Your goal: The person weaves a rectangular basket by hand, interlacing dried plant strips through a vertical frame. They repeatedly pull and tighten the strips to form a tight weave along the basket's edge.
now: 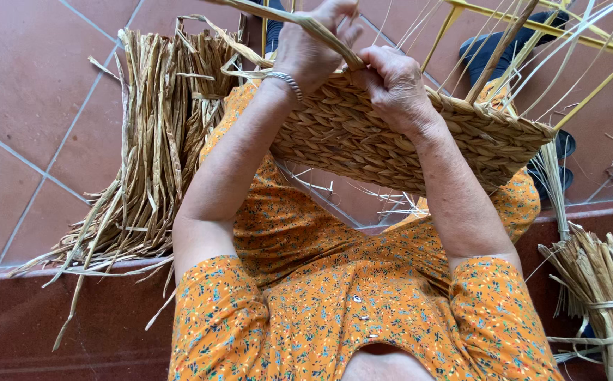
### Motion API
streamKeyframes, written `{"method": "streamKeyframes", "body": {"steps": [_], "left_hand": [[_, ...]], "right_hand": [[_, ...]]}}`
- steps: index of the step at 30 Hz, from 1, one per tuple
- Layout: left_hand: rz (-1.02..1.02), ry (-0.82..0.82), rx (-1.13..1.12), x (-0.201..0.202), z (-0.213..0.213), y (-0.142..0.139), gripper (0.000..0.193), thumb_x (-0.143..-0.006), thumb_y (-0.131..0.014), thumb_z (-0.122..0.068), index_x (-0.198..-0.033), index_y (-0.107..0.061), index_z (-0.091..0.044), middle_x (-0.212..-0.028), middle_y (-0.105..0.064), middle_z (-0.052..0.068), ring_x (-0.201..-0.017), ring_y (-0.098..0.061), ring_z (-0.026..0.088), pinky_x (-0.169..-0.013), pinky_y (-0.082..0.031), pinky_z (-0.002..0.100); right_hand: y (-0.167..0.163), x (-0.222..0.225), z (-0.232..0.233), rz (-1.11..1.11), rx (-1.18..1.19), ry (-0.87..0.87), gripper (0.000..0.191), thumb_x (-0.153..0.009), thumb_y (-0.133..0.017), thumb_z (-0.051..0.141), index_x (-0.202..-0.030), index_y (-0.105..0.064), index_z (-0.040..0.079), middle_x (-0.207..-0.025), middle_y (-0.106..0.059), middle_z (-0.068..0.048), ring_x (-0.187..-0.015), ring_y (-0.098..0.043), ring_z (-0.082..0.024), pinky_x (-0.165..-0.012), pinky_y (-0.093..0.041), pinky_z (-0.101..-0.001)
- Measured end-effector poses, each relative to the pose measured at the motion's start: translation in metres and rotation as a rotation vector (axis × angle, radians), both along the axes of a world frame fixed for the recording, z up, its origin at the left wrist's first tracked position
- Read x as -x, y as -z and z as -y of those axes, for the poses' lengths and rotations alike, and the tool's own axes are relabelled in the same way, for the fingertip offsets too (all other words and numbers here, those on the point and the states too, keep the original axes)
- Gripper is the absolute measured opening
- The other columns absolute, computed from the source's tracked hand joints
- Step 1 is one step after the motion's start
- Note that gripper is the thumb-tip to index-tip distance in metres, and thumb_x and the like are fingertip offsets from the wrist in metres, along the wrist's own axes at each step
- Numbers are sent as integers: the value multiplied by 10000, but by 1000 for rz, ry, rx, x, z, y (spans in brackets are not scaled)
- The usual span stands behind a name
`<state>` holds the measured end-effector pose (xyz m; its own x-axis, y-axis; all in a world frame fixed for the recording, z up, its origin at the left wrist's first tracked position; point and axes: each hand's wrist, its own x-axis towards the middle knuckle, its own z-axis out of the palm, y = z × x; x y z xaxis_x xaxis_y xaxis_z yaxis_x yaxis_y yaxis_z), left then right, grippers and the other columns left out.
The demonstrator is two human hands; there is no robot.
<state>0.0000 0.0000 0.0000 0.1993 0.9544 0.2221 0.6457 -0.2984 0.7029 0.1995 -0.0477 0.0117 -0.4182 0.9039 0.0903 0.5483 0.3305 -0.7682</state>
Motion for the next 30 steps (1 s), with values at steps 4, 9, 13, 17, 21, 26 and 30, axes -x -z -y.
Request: {"method": "streamKeyframes", "body": {"steps": [4, 9, 13, 17, 21, 26, 30], "left_hand": [[707, -54, 303, 25, 21, 11, 236, -1006, -691, -220, -965, -665, 11, -809, -739, 182, -733, -732, 291, -698, -607, 425], [1386, -28, 712, 33, 93, 7, 291, -1003, -523, -224, -977, -629, 45, -1002, -772, 197, -956, -776, 263, -938, -639, 402], [1037, 162, 500, 35, 110, -5, 269, -1087, -597, -243, -1141, -653, 14, -1223, -736, 166, -1159, -690, 243, -1073, -562, 353], [171, 155, -245, 68, 75, -6, 365, -991, -807, -258, -1260, -643, -75, -1396, -603, 92, -1361, -547, 299, -1142, -427, 445], [-298, -10, -422, 83, 48, 11, 268, -940, -851, -273, -1125, -691, -163, -1512, -488, 112, -1428, -392, 328, -1182, -258, 542], [-411, 29, -346, 100, 55, 30, 85, -1021, -766, -212, -1040, -694, -171, -1395, -543, 34, -1366, -478, 264, -1195, -300, 531], [-350, -5, -348, 111, 70, 22, 225, -1076, -743, -298, -1213, -701, -125, -1280, -572, 91, -1244, -526, 281, -1126, -354, 500]], "right_hand": [[1, 6, 0, -163, -57, -16, 105, -1053, -714, 13, -1136, -711, 77, -985, -669, -42, -914, -649, -148, -792, -548, -297], [4, 20, -1, -135, -112, 80, 128, -972, -797, 1, -1043, -775, 104, -897, -678, -39, -808, -630, -94, -697, -516, -249], [8, 29, -2, -87, -160, 115, 113, -937, -809, 72, -1032, -751, 91, -925, -748, -10, -821, -696, -105, -741, -577, -272], [5, 19, -4, 49, -384, -68, 97, -972, -758, 59, -1060, -791, 84, -980, -769, -38, -884, -678, -194, -806, -548, -332], [11, 24, -1, 160, -457, -41, 91, -981, -796, 150, -928, -774, 79, -827, -748, -40, -757, -615, -219, -682, -506, -342], [26, 38, -3, 98, -338, 186, 177, -1009, -783, 160, -849, -764, 86, -699, -695, -27, -692, -605, -156, -619, -493, -356], [30, 45, -6, 82, -456, 276, 119, -1017, -803, 173, -909, -780, 128, -755, -720, 8, -685, -617, -138, -604, -509, -351]]}}
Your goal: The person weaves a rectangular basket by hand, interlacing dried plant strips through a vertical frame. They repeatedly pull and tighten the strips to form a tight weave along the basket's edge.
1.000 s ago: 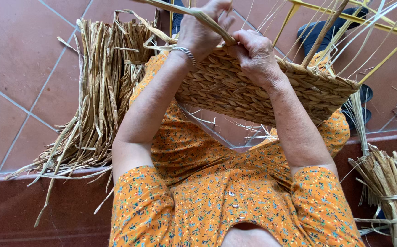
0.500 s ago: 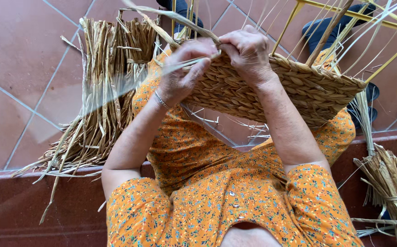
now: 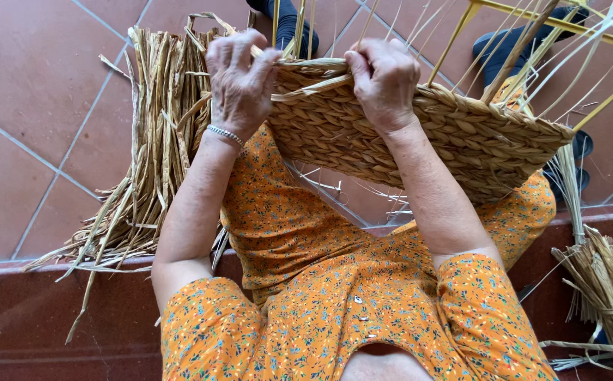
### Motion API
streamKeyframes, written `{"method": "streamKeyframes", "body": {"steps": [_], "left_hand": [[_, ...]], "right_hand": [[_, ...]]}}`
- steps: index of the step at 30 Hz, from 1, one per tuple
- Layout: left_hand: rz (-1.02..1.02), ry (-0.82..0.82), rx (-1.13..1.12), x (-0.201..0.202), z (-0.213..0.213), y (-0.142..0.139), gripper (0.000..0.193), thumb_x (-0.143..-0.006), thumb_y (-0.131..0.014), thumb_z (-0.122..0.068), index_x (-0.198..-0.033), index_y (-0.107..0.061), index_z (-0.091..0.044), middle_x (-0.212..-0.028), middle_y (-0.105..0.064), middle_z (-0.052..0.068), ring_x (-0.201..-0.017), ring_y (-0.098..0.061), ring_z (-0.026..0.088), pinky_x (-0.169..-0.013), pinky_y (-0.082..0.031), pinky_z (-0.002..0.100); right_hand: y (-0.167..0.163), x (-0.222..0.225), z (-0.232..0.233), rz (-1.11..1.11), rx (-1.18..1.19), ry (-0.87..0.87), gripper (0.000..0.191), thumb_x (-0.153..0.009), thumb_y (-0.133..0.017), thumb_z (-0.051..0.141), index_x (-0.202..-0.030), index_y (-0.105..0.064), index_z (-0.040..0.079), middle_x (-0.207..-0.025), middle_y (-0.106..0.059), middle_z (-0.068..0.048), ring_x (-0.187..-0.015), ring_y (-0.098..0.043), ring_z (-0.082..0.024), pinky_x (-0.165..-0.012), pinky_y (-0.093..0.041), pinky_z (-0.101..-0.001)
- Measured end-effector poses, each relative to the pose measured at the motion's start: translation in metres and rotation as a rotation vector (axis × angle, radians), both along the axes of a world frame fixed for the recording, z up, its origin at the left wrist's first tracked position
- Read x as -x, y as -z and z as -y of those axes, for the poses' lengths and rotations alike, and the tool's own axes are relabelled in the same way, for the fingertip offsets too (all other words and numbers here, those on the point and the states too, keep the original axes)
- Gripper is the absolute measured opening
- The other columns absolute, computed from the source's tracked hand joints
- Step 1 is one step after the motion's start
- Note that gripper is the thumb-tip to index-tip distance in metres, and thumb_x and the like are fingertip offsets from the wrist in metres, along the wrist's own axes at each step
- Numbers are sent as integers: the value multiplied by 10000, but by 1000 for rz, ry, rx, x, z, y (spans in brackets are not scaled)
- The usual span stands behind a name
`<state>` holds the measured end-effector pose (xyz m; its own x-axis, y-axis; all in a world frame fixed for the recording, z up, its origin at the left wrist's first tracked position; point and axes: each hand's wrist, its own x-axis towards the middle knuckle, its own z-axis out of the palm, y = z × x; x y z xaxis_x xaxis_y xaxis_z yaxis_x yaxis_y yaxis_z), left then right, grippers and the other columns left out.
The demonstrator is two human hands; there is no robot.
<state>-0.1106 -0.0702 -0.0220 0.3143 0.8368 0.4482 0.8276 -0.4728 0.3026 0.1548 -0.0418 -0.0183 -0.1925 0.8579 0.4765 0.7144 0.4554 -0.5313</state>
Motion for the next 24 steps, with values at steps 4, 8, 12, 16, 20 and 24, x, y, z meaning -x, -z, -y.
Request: {"method": "streamKeyframes", "body": {"steps": [4, 8, 12, 16, 20, 24], "left_hand": [[88, 197, -16, -13, 17, -1, 461, -1003, -782, -416, -1235, -636, -45, -1233, -599, 124, -1201, -554, 291, -1097, -405, 472], [-281, 69, -98, -29, 12, 8, 350, -899, -754, -256, -1171, -642, -64, -1186, -599, 109, -1166, -557, 275, -1024, -431, 455], [-324, 17, 33, -21, 9, -5, 206, -853, -754, -111, -988, -602, -83, -1062, -602, 115, -1078, -577, 280, -956, -469, 428], [-169, -122, 811, 0, 10, -50, 174, -1075, -627, -282, -1072, -560, -121, -854, -556, 44, -835, -597, 263, -814, -462, 436], [7, 55, -7, -5, 2, -96, 220, -986, -810, -247, -1016, -627, -129, -939, -634, 9, -933, -624, 228, -840, -442, 406], [-235, -175, -451, -16, 14, -127, 303, -828, -790, -313, -1039, -684, -124, -931, -665, 67, -901, -601, 235, -787, -428, 395]], "right_hand": [[4, 7, 2, -105, -215, 38, 322, -900, -782, 132, -1115, -612, -37, -974, -622, -150, -803, -678, -240, -664, -601, -304], [4, 17, 2, -11, -116, -87, 146, -999, -739, 11, -1124, -666, 30, -1034, -669, -128, -888, -715, -213, -727, -630, -305], [-17, 5, 3, 88, 36, -251, 132, -1081, -695, -16, -1179, -717, 70, -1120, -751, -82, -1063, -724, -188, -920, -634, -338], [-43, -15, 7, -27, 148, -460, 270, -927, -727, 45, -1193, -705, 2, -1111, -740, -149, -1019, -700, -257, -904, -588, -368], [-36, 0, 10, 69, 6, -369, 154, -948, -761, 114, -1092, -728, 68, -989, -757, -94, -901, -703, -230, -813, -584, -351], [-18, 6, 4, 20, 116, -230, 51, -1063, -745, 136, -1067, -721, 91, -918, -744, -65, -838, -696, -187, -751, -569, -345]]}}
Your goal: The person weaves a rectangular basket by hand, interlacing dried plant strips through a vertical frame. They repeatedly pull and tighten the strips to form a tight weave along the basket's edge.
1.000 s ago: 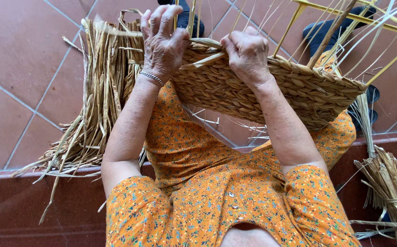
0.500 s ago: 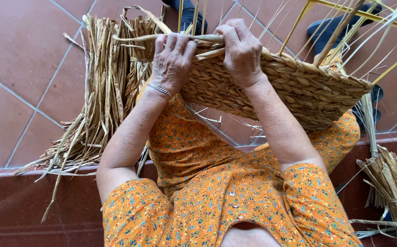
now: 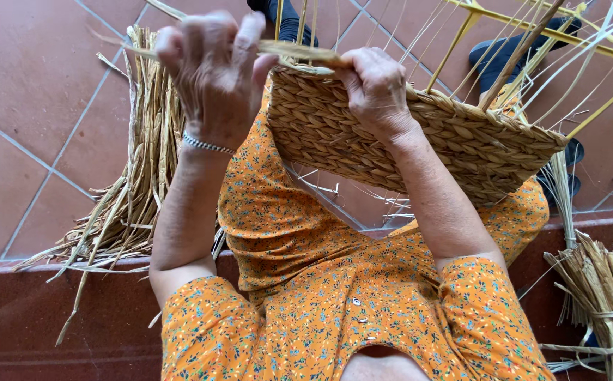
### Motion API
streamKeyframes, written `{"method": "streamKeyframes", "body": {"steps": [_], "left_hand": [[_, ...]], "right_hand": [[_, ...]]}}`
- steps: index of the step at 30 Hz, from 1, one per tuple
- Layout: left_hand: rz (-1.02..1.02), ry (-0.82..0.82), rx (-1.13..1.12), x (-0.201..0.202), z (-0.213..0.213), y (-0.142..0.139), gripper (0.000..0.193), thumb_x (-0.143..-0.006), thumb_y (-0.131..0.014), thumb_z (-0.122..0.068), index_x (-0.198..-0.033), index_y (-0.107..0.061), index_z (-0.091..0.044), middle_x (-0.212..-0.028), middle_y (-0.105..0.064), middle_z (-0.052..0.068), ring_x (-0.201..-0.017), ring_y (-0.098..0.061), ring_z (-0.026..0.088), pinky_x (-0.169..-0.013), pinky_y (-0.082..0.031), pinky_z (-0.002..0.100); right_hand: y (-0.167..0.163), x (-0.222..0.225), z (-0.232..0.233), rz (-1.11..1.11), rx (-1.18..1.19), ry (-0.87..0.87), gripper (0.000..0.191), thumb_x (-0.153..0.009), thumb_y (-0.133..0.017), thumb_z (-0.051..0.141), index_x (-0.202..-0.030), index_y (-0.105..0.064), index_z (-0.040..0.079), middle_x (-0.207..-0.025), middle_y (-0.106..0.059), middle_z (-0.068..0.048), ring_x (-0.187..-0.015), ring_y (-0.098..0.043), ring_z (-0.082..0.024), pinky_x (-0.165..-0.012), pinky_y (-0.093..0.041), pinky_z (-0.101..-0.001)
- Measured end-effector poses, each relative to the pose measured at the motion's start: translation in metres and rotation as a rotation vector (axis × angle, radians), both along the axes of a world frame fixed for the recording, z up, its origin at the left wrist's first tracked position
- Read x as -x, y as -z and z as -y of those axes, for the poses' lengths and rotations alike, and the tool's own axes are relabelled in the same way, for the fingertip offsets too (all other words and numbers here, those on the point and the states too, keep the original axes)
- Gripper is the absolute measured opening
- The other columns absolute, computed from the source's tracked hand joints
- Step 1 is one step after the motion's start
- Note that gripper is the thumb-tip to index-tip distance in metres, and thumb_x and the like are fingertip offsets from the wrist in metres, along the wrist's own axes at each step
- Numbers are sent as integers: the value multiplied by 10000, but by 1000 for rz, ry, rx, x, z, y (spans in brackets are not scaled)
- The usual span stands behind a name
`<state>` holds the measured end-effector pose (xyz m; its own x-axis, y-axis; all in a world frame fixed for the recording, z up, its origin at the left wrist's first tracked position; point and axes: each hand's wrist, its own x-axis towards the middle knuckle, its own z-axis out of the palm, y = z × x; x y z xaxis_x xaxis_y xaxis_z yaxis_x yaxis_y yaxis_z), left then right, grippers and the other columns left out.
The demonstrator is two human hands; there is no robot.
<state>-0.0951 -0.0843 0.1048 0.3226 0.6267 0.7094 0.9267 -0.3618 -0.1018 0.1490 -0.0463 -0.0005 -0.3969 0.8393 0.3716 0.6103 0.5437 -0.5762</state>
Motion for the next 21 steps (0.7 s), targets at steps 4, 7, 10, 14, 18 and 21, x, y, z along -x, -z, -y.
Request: {"method": "streamKeyframes", "body": {"steps": [4, 7, 10, 14, 18, 21], "left_hand": [[105, 50, 819, -27, 18, 16, 67, -1076, -660, -178, -1019, -696, -174, -917, -638, 62, -886, -619, 245, -733, -414, 454], [204, 324, 407, -53, 14, 58, 350, -983, -599, -35, -1328, -540, -44, -1143, -652, 131, -1121, -631, 289, -1027, -522, 440], [572, 226, 788, -61, -35, 99, 483, -969, -585, -36, -1437, -465, -27, -1083, -674, 153, -1017, -659, 285, -894, -549, 428], [713, 577, 451, -69, -74, 127, 472, -882, -727, -115, -1316, -567, -22, -1117, -680, 180, -986, -673, 306, -839, -591, 417], [1516, 418, 566, -62, -82, 132, 197, -1027, -656, -229, -1094, -644, -44, -922, -729, 126, -803, -706, 281, -717, -606, 439], [2212, 443, 775, -31, -54, 128, 262, -1061, -480, -252, -1002, -626, -43, -837, -747, 127, -766, -758, 269, -759, -657, 459]], "right_hand": [[3, -10, 0, -142, 169, -6, 28, -1089, -686, 86, -1094, -695, 60, -937, -734, -71, -858, -713, -174, -759, -585, -332], [-3, -16, 3, -252, 209, -74, 26, -1089, -664, 41, -1112, -676, 39, -1005, -741, -81, -929, -734, -181, -814, -602, -328], [-10, -16, 4, -245, 254, -63, 51, -1062, -663, 14, -1107, -681, 30, -1005, -742, -92, -909, -725, -185, -797, -593, -322], [-14, -14, 4, -219, 294, -42, 55, -1050, -672, 6, -1091, -692, 37, -973, -742, -86, -874, -724, -167, -770, -585, -317], [-13, -13, 5, -260, 280, -15, 61, -1058, -679, -5, -1101, -689, 38, -984, -743, -74, -915, -726, -169, -806, -592, -322], [-11, -9, 3, -300, 284, 9, 94, -1062, -672, -21, -1123, -708, 41, -1009, -752, -73, -928, -727, -148, -818, -598, -328]]}}
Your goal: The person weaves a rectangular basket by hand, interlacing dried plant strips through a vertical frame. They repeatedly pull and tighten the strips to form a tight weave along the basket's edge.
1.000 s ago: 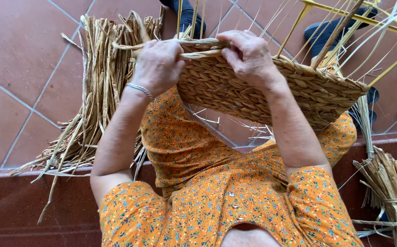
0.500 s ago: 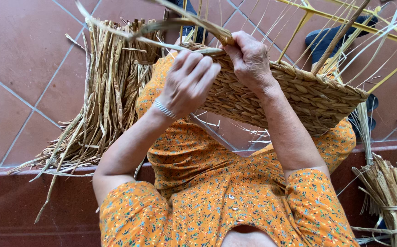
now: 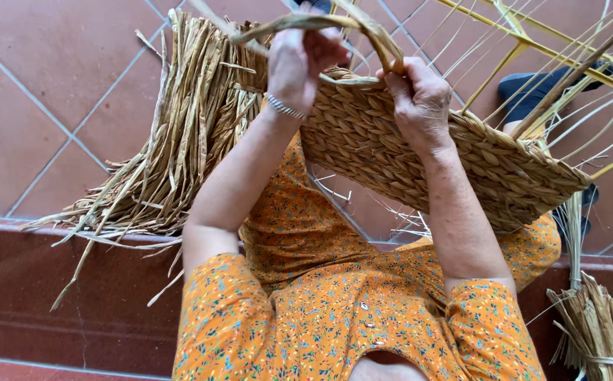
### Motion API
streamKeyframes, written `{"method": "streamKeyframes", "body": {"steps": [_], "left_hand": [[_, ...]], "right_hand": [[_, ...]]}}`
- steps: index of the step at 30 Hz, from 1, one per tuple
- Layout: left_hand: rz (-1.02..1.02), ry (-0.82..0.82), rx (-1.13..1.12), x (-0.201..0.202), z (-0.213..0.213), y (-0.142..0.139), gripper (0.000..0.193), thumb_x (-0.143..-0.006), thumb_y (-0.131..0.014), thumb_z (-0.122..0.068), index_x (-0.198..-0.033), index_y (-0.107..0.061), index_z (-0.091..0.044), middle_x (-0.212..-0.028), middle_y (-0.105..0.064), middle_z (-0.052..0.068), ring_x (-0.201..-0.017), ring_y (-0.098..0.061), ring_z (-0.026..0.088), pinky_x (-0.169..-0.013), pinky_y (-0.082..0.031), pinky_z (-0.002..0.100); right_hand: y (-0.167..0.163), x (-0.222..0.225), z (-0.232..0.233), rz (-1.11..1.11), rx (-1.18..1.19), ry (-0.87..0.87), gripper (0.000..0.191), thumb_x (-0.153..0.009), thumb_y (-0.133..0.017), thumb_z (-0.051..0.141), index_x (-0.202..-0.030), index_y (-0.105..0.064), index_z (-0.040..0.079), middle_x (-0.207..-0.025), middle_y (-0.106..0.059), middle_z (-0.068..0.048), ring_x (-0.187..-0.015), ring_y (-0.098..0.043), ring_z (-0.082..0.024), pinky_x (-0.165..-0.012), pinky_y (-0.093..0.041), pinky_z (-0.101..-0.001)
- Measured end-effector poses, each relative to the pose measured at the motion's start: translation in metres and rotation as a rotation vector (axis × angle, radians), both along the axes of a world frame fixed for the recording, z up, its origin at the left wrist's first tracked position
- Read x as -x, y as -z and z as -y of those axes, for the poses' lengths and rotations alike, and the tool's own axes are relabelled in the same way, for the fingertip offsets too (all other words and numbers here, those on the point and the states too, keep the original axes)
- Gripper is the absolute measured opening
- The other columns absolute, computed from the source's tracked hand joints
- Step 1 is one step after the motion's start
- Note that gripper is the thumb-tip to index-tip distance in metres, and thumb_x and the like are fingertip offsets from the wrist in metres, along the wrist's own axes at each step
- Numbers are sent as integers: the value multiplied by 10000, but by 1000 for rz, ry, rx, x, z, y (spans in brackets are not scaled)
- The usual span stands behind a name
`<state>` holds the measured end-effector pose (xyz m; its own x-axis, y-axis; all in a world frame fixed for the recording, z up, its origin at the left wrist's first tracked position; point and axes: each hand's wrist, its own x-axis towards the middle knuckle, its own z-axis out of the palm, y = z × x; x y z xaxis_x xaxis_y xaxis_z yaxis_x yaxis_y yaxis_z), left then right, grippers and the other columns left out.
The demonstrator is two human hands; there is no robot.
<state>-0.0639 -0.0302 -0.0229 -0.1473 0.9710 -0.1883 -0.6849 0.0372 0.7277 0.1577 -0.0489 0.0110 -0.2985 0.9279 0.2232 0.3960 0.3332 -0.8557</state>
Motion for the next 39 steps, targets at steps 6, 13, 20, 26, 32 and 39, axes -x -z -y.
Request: {"method": "streamKeyframes", "body": {"steps": [6, 13, 20, 26, 32, 39], "left_hand": [[36, 235, -18, -6, 84, -33, 272, -1088, -477, -250, -1071, -605, -11, -1054, -764, 222, -1001, -783, 318, -928, -647, 460], [-1445, -50, -674, 29, 29, -56, 528, -979, -695, -341, -1379, -535, -35, -1333, -655, 180, -1234, -624, 319, -1064, -469, 482], [-1638, 453, -147, 54, 13, -2, 226, -1034, -727, -389, -1081, -647, -183, -1060, -648, 24, -1026, -611, 179, -986, -499, 439], [-1806, 9, -346, 74, 22, 18, 184, -968, -830, -295, -934, -686, -187, -1009, -615, 34, -1026, -565, 212, -853, -387, 420], [-1930, 180, -701, 58, 56, 11, 368, -893, -795, -438, -978, -642, -113, -984, -589, 61, -1000, -538, 258, -888, -416, 402], [-2018, 170, -425, 67, 48, -48, 216, -1056, -723, -361, -1038, -652, -157, -908, -578, 24, -916, -551, 238, -875, -411, 439]], "right_hand": [[2, 18, -9, 52, 20, 148, 220, -950, -741, 78, -1141, -631, 70, -864, -720, -3, -755, -687, -67, -641, -581, -274], [-2, 8, -9, 323, -352, -123, 83, -993, -762, 131, -1068, -793, 120, -955, -782, -16, -808, -667, -170, -746, -562, -343], [18, 19, -9, 296, -200, 106, 110, -1006, -747, 156, -918, -790, 107, -728, -727, -16, -689, -648, -149, -635, -515, -336], [28, 22, -9, 175, -305, 222, 162, -1017, -758, 111, -1145, -694, 36, -926, -758, -44, -700, -671, -92, -627, -572, -270], [35, 35, -17, 292, -557, 235, 217, -953, -723, -21, -1159, -673, 25, -998, -719, -167, -804, -697, -155, -603, -600, -224], [13, 23, -12, 337, -440, -103, 157, -1042, -693, 8, -1196, -724, 13, -1076, -753, -138, -995, -732, -251, -885, -603, -347]]}}
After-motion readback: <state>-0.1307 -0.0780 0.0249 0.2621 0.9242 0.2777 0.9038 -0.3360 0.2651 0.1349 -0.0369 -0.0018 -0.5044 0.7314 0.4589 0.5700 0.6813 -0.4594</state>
